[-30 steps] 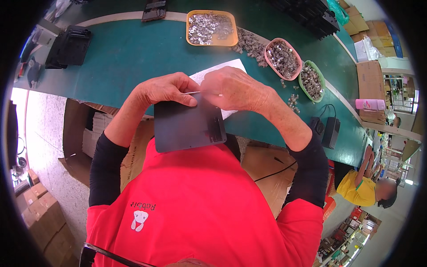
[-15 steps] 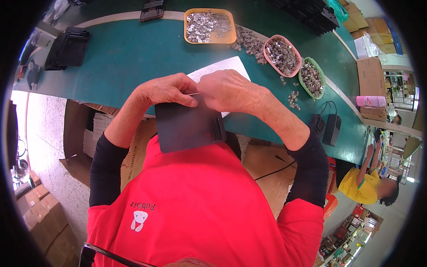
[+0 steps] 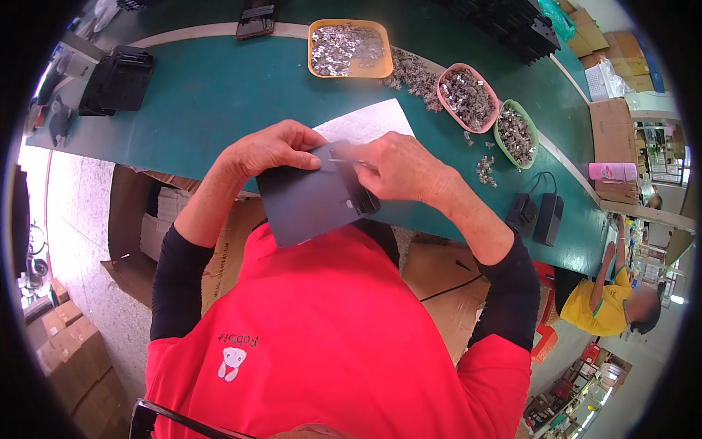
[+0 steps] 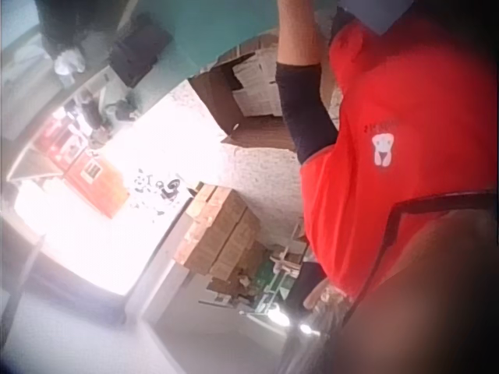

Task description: The person repeatedly picks up small black rectangular electronic components from a stack, places them on a white pad, and uses a small tool to press or adjust parts on the component's surface. After each adjustment, the person places the component back onto the stack and repeats the process with a new unit. The workspace includes trays of small metallic parts and a green table surface.

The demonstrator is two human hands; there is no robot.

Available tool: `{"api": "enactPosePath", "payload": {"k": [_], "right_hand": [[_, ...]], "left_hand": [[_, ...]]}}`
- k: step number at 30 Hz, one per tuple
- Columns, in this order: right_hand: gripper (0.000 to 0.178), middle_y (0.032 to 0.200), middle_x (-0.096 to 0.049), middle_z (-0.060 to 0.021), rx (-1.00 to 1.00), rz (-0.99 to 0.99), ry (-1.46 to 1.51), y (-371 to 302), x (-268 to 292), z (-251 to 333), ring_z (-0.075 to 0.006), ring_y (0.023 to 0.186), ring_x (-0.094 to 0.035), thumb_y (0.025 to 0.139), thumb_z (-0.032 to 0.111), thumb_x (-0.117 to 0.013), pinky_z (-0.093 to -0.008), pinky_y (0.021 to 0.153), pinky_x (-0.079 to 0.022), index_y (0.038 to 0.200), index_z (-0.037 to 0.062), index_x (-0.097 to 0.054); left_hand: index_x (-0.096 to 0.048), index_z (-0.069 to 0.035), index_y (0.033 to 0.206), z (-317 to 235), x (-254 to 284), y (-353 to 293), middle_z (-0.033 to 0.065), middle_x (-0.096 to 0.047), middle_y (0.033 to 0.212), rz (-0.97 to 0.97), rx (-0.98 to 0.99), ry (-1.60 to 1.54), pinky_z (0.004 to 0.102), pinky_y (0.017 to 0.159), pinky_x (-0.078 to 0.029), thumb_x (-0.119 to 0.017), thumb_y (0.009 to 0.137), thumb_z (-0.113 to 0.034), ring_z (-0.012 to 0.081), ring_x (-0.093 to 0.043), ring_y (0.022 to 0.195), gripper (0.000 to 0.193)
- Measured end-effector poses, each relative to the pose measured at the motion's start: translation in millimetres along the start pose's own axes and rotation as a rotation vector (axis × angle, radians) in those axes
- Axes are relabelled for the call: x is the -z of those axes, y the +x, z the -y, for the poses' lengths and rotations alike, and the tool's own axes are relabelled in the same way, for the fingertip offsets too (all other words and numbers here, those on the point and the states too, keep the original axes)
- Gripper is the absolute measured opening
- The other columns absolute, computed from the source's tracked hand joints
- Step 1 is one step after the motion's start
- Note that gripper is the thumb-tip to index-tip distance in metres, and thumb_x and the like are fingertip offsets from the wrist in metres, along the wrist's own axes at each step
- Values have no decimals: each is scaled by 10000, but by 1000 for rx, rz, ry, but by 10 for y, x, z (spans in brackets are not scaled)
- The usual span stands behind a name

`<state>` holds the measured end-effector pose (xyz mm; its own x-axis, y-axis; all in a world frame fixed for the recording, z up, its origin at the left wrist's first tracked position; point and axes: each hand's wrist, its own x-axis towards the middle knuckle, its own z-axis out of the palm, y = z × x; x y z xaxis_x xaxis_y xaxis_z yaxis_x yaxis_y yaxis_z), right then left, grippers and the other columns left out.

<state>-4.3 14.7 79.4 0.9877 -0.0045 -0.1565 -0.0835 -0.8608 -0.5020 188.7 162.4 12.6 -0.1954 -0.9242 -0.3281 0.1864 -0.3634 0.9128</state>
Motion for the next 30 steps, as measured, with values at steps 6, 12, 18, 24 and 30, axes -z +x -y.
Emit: {"api": "enactPosePath", "payload": {"k": [6,12,18,24,30], "right_hand": [[354,786,-666,-112,147,-9,-265,22,4,15,-297,651,-640,810,38,-566,-396,570,-504,1154,76,-639],[376,832,-648,-104,-37,-274,-280,-99,-32,63,-290,677,-646,847,50,-560,-389,574,-512,1220,83,-600],[413,799,-644,-88,-200,-235,-394,53,-323,123,-261,677,-662,845,64,-548,-369,571,-520,1253,99,-597],[449,778,-628,-77,-168,-359,-436,107,-560,-46,-220,677,-670,822,87,-557,-344,561,-515,1270,107,-584],[464,779,-613,-71,-193,-283,-501,127,-552,-8,-210,692,-671,811,94,-569,-334,573,-515,1275,106,-578]], "left_hand": [[-564,66,1255,31,-49,12,63,-686,1001,-57,-32,-112,250,795,-525,-635,852,-34,112,-644,853,421],[-474,43,1344,-7,-288,-15,91,-683,1012,-387,-168,-34,238,730,-535,-594,894,-32,106,-645,836,472],[-523,41,1300,300,-422,193,87,-692,947,-734,-265,58,252,688,-516,-581,859,-80,106,-633,782,461],[-546,20,1294,283,-381,213,43,-695,898,-767,-142,101,217,648,-510,-564,923,-92,58,-617,735,388],[-622,-7,1224,251,-367,318,25,-690,851,-816,-105,66,209,622,-500,-555,942,-139,52,-606,696,318]]}}
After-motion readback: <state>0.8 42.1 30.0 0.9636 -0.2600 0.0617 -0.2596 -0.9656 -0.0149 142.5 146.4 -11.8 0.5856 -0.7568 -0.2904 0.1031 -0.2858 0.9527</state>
